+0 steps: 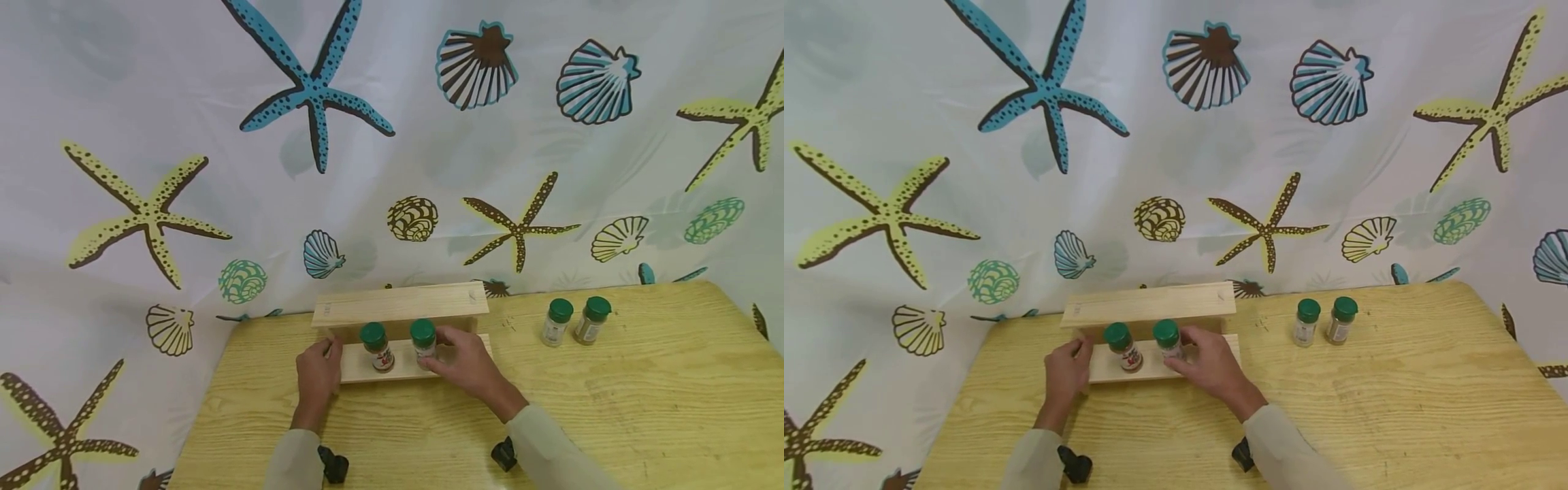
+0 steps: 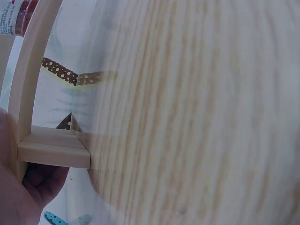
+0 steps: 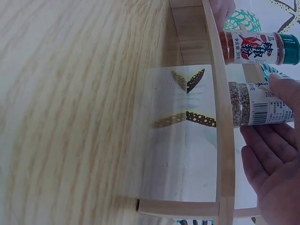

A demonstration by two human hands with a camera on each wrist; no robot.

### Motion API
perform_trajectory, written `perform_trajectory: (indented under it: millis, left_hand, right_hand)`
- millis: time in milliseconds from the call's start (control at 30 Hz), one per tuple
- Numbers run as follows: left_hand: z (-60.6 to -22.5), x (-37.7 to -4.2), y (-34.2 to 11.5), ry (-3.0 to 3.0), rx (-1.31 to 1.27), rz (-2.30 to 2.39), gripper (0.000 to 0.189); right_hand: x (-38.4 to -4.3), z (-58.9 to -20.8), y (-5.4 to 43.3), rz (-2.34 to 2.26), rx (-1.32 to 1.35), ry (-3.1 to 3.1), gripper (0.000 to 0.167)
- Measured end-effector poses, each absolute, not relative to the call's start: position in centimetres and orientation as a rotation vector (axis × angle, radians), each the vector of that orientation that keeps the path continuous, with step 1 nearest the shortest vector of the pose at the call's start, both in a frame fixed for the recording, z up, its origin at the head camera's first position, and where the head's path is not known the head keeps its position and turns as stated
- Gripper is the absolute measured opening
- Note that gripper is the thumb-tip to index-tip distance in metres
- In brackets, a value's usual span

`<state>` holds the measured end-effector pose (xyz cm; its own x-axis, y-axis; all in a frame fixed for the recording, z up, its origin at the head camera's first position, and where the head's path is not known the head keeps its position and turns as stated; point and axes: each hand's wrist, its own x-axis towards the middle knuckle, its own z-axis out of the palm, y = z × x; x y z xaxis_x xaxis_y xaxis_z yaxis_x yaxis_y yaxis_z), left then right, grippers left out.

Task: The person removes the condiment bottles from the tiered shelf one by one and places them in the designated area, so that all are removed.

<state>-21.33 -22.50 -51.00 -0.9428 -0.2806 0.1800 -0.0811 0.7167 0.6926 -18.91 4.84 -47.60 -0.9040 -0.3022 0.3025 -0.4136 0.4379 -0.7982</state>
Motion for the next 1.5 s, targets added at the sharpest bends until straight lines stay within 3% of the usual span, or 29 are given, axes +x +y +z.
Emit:
perform_trajectory:
  millis: [867,1500]
  left_hand:
    - [-51.2,-21.4,-22.3,-2.643,0.250,-1.035,0.038]
    - [-51.2,-21.3,-22.5,-2.659,0.298,-1.065,0.038]
  right_hand:
    - [-18.8,-46.1,5.4,1.450,0.611,-2.548,0.040]
    - [-17.7,-44.3,9.8,1.446,0.521,-2.526,0.037]
